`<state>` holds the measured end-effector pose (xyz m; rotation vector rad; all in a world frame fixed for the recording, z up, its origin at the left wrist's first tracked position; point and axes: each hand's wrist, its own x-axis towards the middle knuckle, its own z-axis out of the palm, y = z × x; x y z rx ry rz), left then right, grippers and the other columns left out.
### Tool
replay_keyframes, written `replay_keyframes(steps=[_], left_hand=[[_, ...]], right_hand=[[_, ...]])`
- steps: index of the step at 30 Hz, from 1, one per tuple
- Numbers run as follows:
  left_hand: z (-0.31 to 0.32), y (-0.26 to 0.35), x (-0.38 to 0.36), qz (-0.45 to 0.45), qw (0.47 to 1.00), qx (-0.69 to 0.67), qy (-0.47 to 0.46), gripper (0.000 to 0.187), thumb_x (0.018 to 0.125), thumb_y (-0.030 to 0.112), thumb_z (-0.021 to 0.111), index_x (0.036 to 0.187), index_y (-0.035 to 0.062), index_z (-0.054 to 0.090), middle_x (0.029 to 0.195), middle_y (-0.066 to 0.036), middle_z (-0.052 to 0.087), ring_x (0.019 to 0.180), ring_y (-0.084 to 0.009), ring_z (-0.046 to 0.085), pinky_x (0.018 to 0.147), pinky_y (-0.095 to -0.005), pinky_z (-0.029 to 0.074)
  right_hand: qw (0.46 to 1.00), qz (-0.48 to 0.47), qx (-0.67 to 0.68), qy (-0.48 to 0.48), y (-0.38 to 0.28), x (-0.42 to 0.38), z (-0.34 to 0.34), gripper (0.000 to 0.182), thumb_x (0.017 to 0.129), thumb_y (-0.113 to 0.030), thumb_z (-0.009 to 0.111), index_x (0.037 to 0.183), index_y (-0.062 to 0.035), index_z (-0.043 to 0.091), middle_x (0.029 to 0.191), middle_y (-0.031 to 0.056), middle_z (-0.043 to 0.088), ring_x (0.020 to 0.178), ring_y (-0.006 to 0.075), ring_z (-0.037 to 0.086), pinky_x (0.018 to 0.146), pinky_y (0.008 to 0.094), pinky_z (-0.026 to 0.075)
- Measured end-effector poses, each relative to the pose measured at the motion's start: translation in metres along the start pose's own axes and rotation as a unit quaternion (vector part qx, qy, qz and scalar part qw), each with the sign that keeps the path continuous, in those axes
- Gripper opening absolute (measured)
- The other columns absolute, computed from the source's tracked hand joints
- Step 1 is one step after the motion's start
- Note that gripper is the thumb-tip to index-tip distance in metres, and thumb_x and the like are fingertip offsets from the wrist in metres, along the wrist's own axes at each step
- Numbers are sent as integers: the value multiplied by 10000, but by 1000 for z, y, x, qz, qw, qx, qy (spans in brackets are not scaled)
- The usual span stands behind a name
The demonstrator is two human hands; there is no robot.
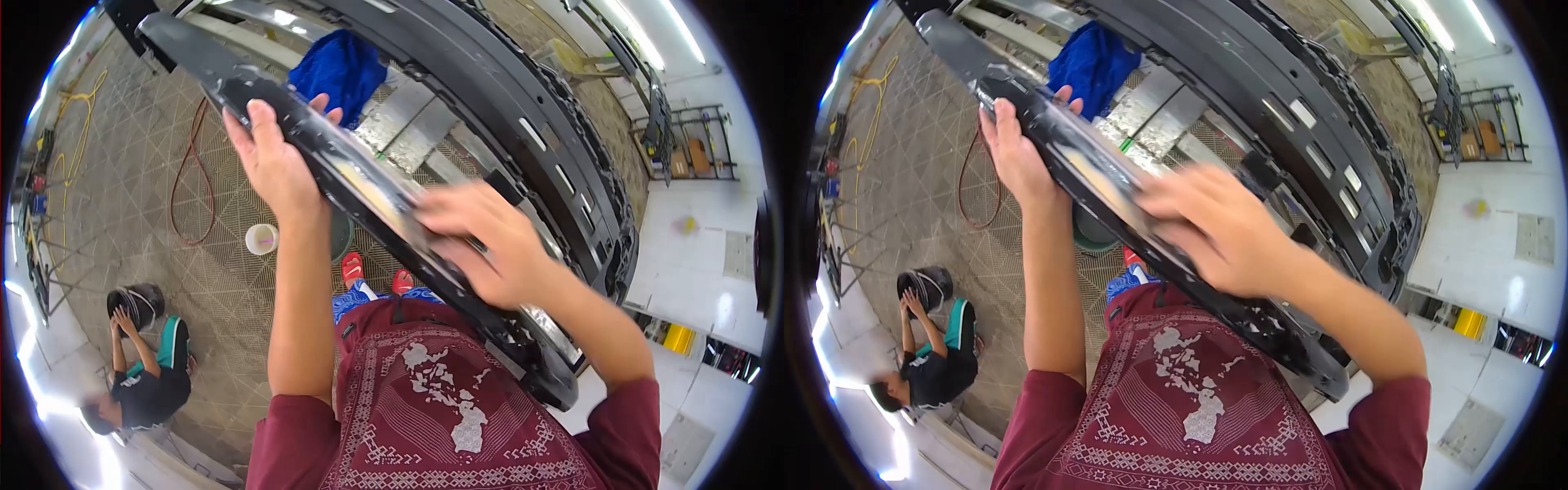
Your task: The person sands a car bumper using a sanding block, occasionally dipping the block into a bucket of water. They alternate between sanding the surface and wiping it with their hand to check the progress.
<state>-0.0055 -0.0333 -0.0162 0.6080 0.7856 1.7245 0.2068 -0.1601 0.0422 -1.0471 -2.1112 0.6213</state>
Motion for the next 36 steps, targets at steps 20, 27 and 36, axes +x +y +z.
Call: replay_keyframes(steps=[20,27,36], left_hand=[[5,7,0,1,999,15,29,338,1159,276,514,1426,80,442,1118,-176,661,964,-399,777,799,-549,682],[3,4,1,10,1000,-23,0,397,1163,288,537,1482,92,402,1030,-108,637,833,-285,769,691,-451,690],[7,4,-1,15,999,-35,15,382,1161,287,537,1458,84,409,1018,-108,647,808,-267,756,662,-425,673]], right_hand=[[999,50,-16,-4,-22,-26,-3,357,898,11,772,1242,-59,706,1385,144,729,1196,368,696,1020,456,533],[997,67,-49,-2,-14,3,3,348,922,-30,768,1265,-26,712,1287,191,749,1139,390,713,996,449,560],[997,34,15,-73,-19,-70,-29,448,901,-3,766,1338,-46,674,1404,175,710,1236,392,686,1071,453,537]])
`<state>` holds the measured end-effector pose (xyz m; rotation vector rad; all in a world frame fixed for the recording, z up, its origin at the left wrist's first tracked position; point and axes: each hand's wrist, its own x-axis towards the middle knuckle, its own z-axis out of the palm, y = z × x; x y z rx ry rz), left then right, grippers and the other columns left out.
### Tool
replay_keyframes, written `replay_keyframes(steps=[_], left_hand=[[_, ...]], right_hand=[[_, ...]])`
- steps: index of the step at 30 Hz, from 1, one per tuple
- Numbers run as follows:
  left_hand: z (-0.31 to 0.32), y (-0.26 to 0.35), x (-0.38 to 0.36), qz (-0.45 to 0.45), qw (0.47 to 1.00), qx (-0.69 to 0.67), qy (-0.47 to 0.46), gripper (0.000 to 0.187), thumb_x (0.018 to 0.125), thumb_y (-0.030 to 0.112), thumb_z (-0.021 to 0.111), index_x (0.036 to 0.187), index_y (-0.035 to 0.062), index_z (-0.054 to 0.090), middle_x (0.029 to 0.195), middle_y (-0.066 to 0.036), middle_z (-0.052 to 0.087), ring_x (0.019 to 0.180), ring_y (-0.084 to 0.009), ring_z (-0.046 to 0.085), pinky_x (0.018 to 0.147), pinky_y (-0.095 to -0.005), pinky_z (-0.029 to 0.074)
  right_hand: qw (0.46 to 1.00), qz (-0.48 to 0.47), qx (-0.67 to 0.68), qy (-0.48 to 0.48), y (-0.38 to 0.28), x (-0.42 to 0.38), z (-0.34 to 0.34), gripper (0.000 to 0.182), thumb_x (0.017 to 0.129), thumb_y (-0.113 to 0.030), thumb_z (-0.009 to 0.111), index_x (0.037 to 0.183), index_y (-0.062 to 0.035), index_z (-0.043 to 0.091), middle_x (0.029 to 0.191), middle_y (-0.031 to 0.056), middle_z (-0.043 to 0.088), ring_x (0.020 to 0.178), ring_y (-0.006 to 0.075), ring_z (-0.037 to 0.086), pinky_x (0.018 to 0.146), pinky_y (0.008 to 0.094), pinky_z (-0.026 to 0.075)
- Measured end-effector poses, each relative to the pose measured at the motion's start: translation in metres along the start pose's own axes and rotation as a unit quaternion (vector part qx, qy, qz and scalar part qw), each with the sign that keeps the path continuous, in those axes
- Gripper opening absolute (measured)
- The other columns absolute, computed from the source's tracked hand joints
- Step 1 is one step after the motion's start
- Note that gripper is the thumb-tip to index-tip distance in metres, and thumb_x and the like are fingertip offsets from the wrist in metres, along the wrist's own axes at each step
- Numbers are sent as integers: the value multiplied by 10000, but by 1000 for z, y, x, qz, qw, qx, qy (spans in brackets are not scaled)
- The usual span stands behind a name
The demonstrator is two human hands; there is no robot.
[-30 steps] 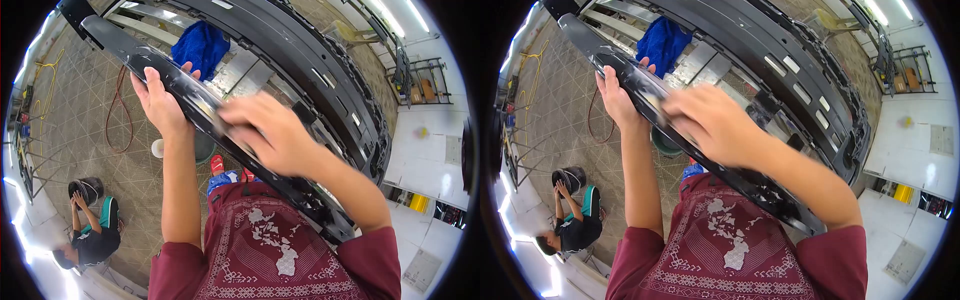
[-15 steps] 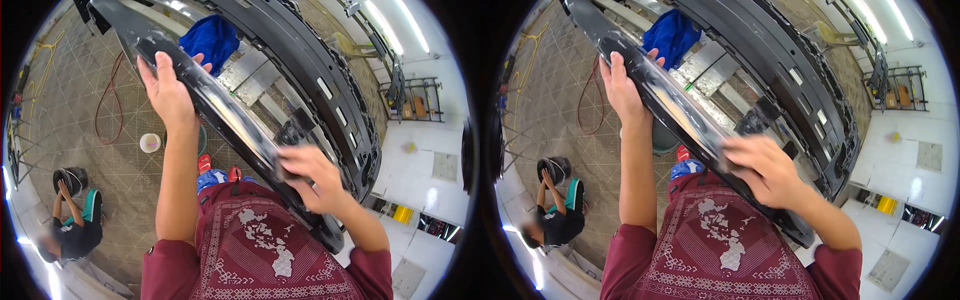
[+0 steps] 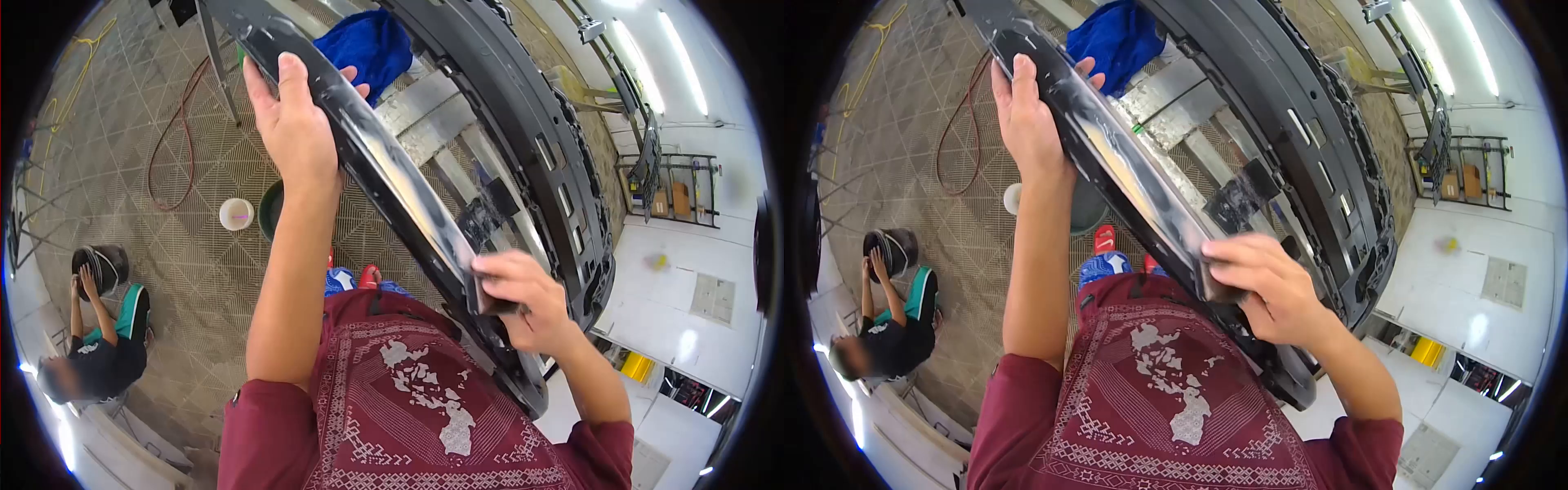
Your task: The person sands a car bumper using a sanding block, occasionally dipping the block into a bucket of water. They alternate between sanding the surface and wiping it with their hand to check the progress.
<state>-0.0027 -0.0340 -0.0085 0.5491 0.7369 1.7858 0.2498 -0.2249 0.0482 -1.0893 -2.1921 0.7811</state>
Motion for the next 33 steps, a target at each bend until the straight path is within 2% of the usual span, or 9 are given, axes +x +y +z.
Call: replay_keyframes(steps=[3,7,9,11,14,19,24,28,33], left_hand=[[-2,1,0,0,1000,14,-9,351,1160,274,531,1423,70,419,1019,-112,649,828,-264,758,675,-429,676],[-1,2,0,-1,1000,15,0,349,1157,270,541,1401,55,416,998,-120,650,824,-263,764,672,-439,678],[-5,-2,4,6,1000,7,-3,376,1154,268,551,1431,56,410,998,-121,653,815,-264,762,670,-439,678],[-1,-3,0,4,1000,-2,11,403,1152,268,555,1460,59,401,1001,-126,656,809,-265,758,672,-439,678],[-5,-2,1,-1,1000,5,6,417,1150,267,557,1468,51,396,1001,-127,656,810,-264,755,673,-434,676],[-3,0,4,12,1000,6,3,395,1149,256,556,1450,51,404,1008,-129,656,808,-263,756,668,-432,676],[-2,1,-1,4,1000,-3,6,356,1148,242,551,1427,61,424,1015,-123,651,809,-269,757,660,-436,676],[-2,0,0,1,1000,-7,3,352,1149,243,550,1427,67,425,1018,-123,647,810,-271,756,666,-442,679],[-2,1,-1,0,1000,14,3,360,1147,251,552,1435,73,429,1046,-118,645,827,-280,757,690,-463,686]], right_hand=[[997,50,-19,49,-5,86,19,520,860,26,780,1365,-38,676,1432,162,705,1273,381,682,1096,463,527],[997,49,-64,6,-17,38,6,561,838,37,799,1387,-38,706,1416,167,712,1276,370,690,1093,452,532],[995,89,-49,15,-30,4,0,533,836,49,795,1358,-39,728,1404,182,714,1256,356,701,1073,442,547],[993,101,-46,26,-27,5,7,504,845,73,778,1336,-31,736,1383,190,721,1228,345,713,1053,421,560],[994,83,-41,55,-14,67,17,474,877,75,763,1342,-13,727,1381,185,722,1172,345,720,989,397,578],[987,132,-67,67,-36,11,11,481,889,51,772,1363,-11,722,1378,197,721,1143,351,718,983,406,573],[986,111,-90,90,-27,51,25,458,897,25,775,1351,-5,726,1354,198,727,1133,360,714,991,405,566],[979,147,-99,97,-41,0,18,461,899,30,767,1357,1,722,1362,197,723,1133,352,717,988,406,570],[982,90,-88,139,-22,39,30,478,881,43,767,1353,-15,721,1352,176,724,1073,360,705,940,403,559]])
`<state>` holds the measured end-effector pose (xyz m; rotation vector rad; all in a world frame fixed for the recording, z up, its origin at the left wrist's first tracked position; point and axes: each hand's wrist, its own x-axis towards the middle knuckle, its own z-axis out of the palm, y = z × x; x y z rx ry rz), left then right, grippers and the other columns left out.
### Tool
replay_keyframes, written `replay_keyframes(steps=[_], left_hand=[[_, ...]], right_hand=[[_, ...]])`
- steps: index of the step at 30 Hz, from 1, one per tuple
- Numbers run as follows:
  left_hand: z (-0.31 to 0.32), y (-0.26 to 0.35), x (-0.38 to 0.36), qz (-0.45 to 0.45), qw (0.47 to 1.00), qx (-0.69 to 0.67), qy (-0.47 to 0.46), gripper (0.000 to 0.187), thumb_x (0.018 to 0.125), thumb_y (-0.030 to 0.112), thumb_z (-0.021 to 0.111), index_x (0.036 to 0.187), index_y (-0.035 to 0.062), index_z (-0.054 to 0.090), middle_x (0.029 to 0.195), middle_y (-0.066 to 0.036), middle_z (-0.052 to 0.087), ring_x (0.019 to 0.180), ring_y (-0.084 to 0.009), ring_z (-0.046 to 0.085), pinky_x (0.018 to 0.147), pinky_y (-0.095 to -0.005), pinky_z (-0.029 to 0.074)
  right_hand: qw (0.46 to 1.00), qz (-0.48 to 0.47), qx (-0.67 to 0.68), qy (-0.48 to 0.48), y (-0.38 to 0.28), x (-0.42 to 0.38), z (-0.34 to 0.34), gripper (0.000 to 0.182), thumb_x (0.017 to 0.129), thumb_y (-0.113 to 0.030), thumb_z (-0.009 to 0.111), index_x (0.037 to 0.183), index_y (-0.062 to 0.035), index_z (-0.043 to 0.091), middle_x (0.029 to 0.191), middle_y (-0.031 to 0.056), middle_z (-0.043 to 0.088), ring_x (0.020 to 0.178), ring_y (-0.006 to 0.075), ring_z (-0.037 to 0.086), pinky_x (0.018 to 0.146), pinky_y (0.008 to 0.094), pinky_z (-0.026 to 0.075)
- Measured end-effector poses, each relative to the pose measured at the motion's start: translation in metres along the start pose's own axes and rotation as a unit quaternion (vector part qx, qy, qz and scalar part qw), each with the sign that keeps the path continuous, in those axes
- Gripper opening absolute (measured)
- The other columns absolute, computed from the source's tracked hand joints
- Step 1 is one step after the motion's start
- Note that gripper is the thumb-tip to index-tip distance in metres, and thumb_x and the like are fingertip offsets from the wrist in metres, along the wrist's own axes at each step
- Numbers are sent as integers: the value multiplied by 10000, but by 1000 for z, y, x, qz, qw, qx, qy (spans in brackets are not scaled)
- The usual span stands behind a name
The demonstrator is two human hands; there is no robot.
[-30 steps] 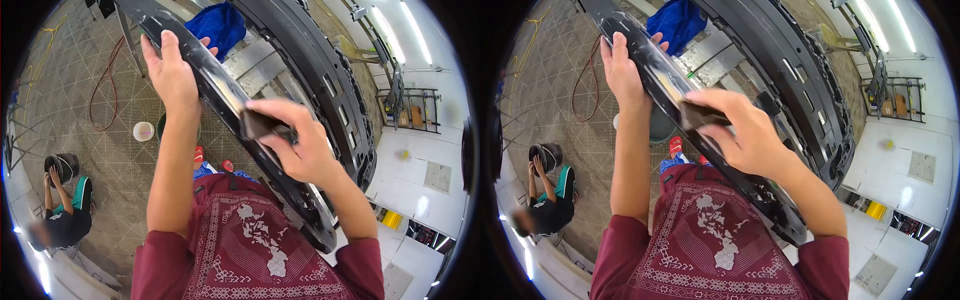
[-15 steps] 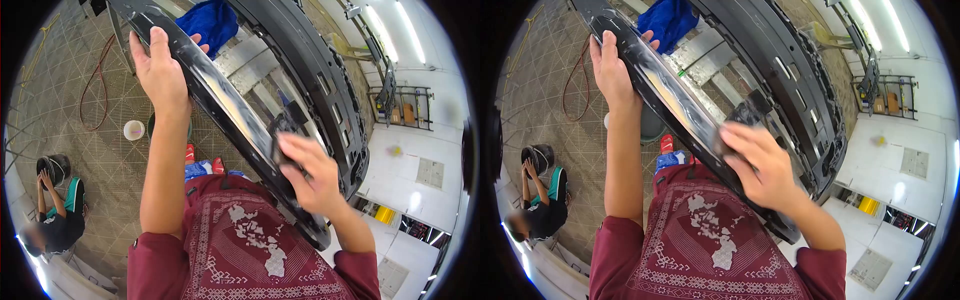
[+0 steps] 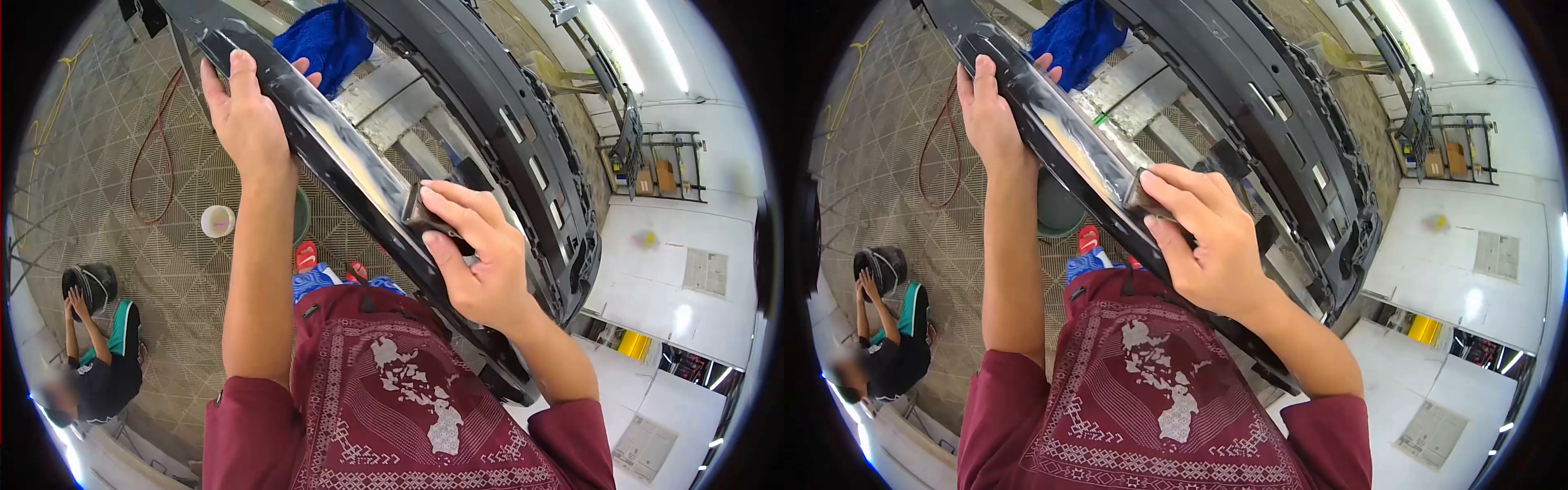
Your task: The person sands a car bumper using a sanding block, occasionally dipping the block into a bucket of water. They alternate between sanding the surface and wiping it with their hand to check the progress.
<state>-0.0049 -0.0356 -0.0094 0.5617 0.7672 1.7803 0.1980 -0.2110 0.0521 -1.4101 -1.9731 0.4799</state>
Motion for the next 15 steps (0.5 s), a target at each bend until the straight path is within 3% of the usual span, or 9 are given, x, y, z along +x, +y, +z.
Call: replay_keyframes(steps=[2,3,6,8,10,13,15], left_hand=[[-2,0,1,-7,1000,3,-7,361,1147,251,551,1435,72,428,1048,-119,644,832,-285,758,698,-467,689],[1,1,0,3,999,32,2,358,1143,274,543,1399,42,449,1127,-193,668,961,-400,777,810,-544,687],[-3,-3,3,-1,1000,22,-7,374,1143,269,543,1412,34,429,1156,-207,660,973,-422,773,828,-570,682],[-4,-4,4,3,1000,22,-3,376,1144,261,542,1417,37,414,1174,-215,655,979,-445,768,839,-597,676],[-6,-3,4,6,999,31,-11,369,1144,244,536,1420,38,401,1179,-222,651,984,-468,763,834,-614,674],[-6,-3,7,12,999,36,-21,368,1143,231,524,1420,28,393,1194,-229,639,987,-481,760,822,-630,673],[-4,-2,5,9,999,32,-17,384,1144,240,525,1436,31,389,1196,-232,635,987,-478,761,823,-627,674]], right_hand=[[1000,2,12,-18,2,-7,-8,486,876,37,771,1356,-20,720,1351,172,724,1086,350,703,946,420,557],[999,-7,14,-29,2,-17,-17,485,876,39,767,1354,-24,723,1354,167,726,1095,339,703,957,427,559],[998,-39,34,-40,13,-9,-15,473,879,32,759,1346,-38,731,1355,171,729,1109,344,704,974,439,557],[996,-61,56,-43,18,35,5,417,903,-5,736,1317,-59,738,1327,179,736,1144,385,694,1011,452,541],[991,-94,93,-17,24,78,32,375,926,-25,717,1300,-44,730,1285,153,756,1181,370,688,1056,457,520],[991,-86,105,-1,24,70,28,380,920,-25,733,1300,-46,730,1316,143,751,1214,367,690,1073,455,529],[990,-72,85,-92,22,29,-6,402,902,-27,755,1303,-43,729,1344,149,742,1244,362,688,1086,446,538]])
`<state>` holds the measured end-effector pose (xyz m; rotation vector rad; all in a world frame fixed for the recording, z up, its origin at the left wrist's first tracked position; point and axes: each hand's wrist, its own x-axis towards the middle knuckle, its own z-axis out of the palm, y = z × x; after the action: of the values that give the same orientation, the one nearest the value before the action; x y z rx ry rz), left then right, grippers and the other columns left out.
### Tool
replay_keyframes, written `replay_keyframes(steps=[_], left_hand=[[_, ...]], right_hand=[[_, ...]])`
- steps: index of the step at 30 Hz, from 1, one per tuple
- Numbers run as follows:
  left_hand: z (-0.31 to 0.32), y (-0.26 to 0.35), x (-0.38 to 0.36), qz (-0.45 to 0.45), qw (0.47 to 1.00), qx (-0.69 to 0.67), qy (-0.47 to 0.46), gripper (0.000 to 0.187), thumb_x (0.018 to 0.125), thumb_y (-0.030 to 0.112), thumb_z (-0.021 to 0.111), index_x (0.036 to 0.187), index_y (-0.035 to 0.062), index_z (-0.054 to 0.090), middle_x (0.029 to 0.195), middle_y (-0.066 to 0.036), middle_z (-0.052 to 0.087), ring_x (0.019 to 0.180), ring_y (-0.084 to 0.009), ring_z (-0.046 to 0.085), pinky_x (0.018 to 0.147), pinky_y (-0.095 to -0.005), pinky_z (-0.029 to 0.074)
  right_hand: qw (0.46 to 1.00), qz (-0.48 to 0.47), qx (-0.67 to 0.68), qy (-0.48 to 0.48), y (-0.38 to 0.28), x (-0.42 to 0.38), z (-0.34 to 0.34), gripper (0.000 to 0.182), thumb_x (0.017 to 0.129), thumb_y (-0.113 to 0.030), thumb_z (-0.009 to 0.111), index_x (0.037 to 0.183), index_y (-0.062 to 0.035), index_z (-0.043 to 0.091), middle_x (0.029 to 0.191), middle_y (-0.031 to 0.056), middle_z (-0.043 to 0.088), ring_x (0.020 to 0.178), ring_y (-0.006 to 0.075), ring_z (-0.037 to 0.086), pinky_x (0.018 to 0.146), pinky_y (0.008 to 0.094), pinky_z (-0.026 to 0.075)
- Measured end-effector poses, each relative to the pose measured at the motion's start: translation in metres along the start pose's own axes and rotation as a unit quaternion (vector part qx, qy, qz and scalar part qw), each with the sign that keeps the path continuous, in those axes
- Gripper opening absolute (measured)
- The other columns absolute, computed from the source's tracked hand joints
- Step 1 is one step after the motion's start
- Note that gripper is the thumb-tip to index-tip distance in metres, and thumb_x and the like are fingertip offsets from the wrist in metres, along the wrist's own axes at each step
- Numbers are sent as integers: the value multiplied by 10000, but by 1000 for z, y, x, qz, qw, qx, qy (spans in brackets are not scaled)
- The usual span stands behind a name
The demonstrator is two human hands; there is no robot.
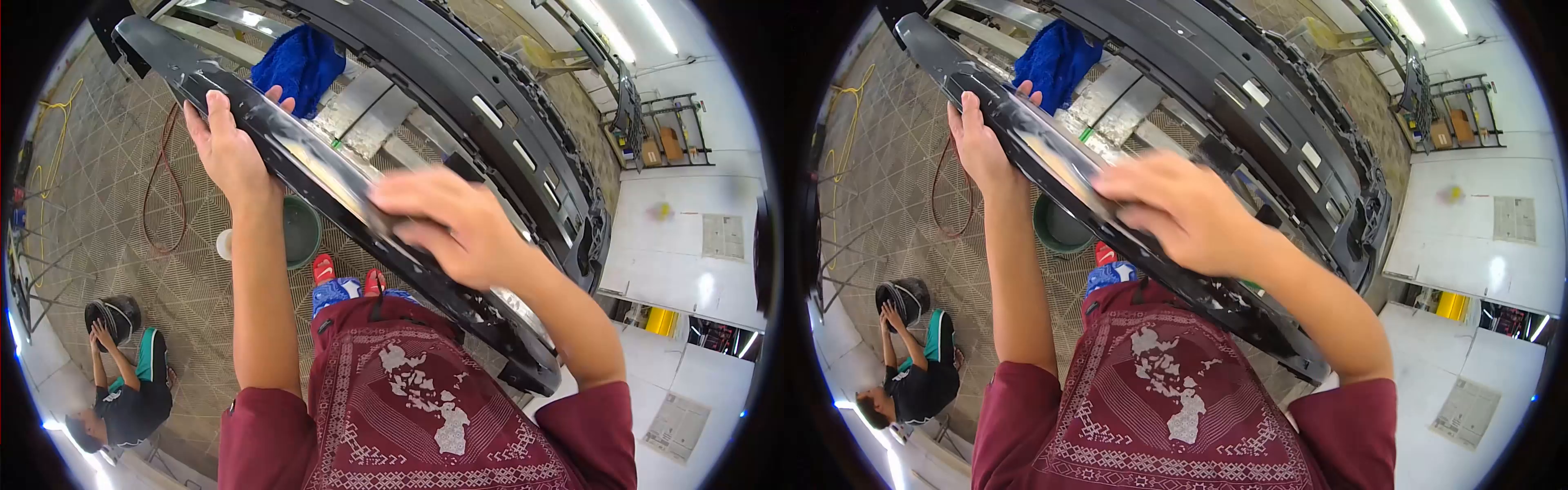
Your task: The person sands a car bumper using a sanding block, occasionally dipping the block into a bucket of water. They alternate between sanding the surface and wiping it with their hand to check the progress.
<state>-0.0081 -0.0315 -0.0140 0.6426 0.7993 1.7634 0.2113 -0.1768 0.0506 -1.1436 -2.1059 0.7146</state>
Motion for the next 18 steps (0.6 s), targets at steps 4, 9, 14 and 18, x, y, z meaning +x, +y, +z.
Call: replay_keyframes(steps=[4,9,14,18], left_hand=[[-1,0,-1,-4,1000,-11,3,445,1141,267,543,1485,52,360,1205,-237,627,1014,-471,759,859,-618,668],[-2,-3,3,3,1000,-26,-12,415,1128,231,573,1443,49,374,1222,-228,633,1013,-502,750,858,-652,657],[0,-1,-1,-6,1000,-4,0,416,1142,248,540,1467,55,366,1202,-238,635,1009,-483,756,832,-633,668],[-1,-2,-3,-6,1000,-4,6,391,1148,261,530,1441,48,384,1185,-236,640,1004,-462,760,835,-615,670]], right_hand=[[999,-24,24,-9,7,-42,-12,429,883,-18,771,1308,-59,732,1362,133,739,1255,355,683,1077,451,545],[998,-59,11,27,13,55,26,469,860,8,789,1317,-76,727,1370,143,735,1222,363,694,1066,472,537],[999,-44,-8,-2,-7,-31,-2,469,864,5,788,1322,-72,724,1333,143,744,1188,372,698,1051,467,537],[1000,11,-11,24,-10,-26,0,456,869,-10,794,1317,-63,724,1312,142,750,1173,376,698,1034,465,535]])
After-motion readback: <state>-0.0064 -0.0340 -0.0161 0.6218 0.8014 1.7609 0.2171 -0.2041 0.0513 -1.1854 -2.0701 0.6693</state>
